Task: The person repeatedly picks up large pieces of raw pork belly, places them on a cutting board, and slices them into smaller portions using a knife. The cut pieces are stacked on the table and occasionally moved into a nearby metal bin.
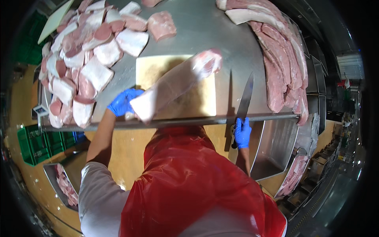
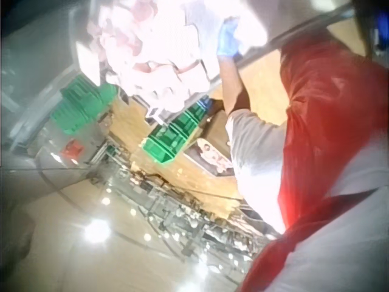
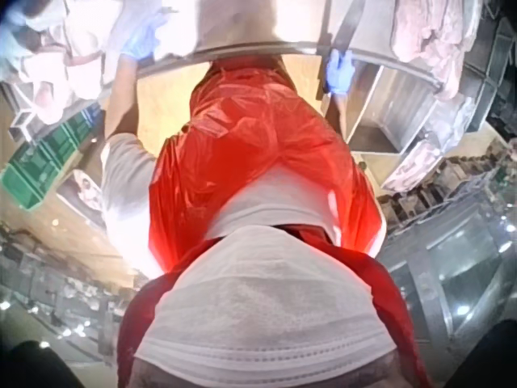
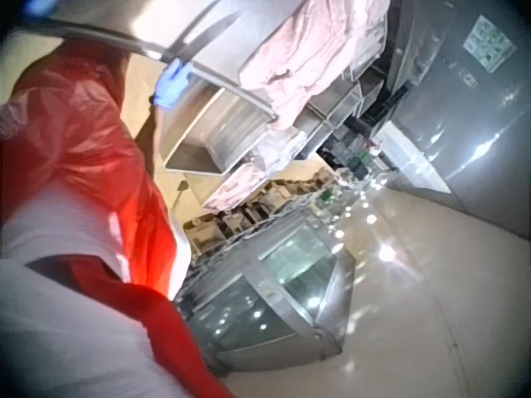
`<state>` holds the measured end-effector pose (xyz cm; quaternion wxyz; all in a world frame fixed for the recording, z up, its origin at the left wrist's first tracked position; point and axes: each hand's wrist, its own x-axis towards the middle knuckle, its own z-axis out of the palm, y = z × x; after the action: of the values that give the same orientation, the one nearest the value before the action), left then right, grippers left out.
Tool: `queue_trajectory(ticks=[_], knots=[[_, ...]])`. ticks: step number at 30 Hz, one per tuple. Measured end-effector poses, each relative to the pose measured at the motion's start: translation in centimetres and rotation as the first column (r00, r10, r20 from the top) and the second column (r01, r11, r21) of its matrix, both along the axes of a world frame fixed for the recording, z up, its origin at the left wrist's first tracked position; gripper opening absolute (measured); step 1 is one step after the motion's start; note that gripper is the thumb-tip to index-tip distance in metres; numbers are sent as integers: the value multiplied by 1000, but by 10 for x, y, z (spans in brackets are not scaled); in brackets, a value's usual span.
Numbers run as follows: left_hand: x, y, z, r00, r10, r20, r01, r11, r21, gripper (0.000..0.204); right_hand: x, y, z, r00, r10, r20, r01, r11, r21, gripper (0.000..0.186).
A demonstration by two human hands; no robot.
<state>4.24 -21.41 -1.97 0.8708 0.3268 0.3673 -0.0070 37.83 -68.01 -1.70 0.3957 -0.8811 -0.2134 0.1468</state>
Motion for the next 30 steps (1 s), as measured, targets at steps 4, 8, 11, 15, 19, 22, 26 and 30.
queue_trajectory(ticks=[4,8,11,15,19,22,26,30], knots=[[-31,39,8,976,208,-64,-172,917,359,34,-53,29,16,978,-59,-201,72,996,54,23],[-11,34,2,977,166,-137,20,563,826,35,-74,55,17,927,-66,-369,143,972,186,20],[24,21,-8,995,-28,-101,101,496,862,38,-62,77,3,824,143,-548,136,889,437,27],[61,26,-47,957,-278,84,104,597,795,48,-39,142,-2,572,378,-728,333,704,627,44],[126,-6,-35,910,-329,-251,346,273,898,52,11,215,-38,465,496,-733,392,627,674,26],[139,-3,-32,890,-426,-164,418,616,667,64,24,275,-37,447,518,-729,368,637,678,19],[150,-72,-13,942,-315,-119,297,611,734,70,17,311,29,502,635,-588,245,547,800,45],[182,-150,1,919,53,390,-283,776,564,66,55,335,53,428,662,-615,-215,736,642,52]])
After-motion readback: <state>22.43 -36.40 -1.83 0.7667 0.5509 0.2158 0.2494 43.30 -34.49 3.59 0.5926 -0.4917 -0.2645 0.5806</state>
